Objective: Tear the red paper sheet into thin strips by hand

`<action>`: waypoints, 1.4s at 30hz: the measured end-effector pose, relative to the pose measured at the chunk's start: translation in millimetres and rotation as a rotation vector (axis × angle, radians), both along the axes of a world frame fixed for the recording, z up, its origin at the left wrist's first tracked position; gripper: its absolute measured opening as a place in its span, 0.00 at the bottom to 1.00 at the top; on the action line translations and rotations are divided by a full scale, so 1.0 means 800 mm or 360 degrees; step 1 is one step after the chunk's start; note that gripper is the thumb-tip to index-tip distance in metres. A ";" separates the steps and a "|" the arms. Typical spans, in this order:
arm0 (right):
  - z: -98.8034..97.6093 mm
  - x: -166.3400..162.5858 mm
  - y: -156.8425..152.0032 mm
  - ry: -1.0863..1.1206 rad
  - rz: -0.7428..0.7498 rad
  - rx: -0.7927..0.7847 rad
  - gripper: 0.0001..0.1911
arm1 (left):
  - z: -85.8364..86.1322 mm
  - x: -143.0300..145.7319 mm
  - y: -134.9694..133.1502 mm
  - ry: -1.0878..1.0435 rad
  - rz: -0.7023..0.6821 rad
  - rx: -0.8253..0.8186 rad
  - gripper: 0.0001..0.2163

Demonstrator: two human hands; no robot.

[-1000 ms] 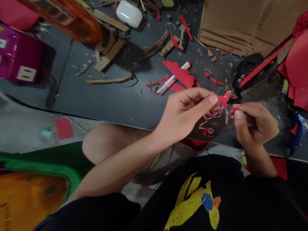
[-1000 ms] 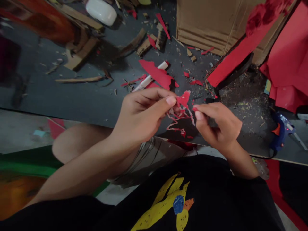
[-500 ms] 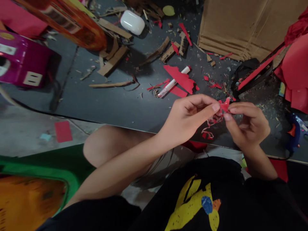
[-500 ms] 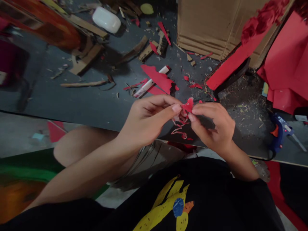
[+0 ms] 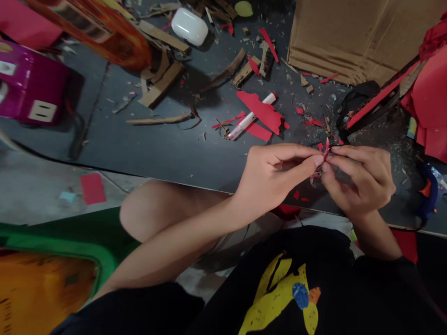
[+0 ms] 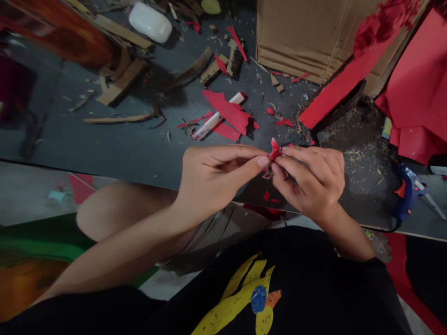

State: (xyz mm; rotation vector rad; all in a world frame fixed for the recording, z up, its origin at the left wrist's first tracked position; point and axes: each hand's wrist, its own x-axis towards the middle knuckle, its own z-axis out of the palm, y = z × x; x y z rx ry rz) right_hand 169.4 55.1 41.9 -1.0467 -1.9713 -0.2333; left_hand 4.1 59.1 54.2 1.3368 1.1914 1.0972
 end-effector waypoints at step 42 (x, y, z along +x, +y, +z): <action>0.012 -0.003 -0.007 0.0591 0.0211 -0.0891 0.06 | 0.000 0.000 0.001 0.0020 0.0006 -0.0050 0.03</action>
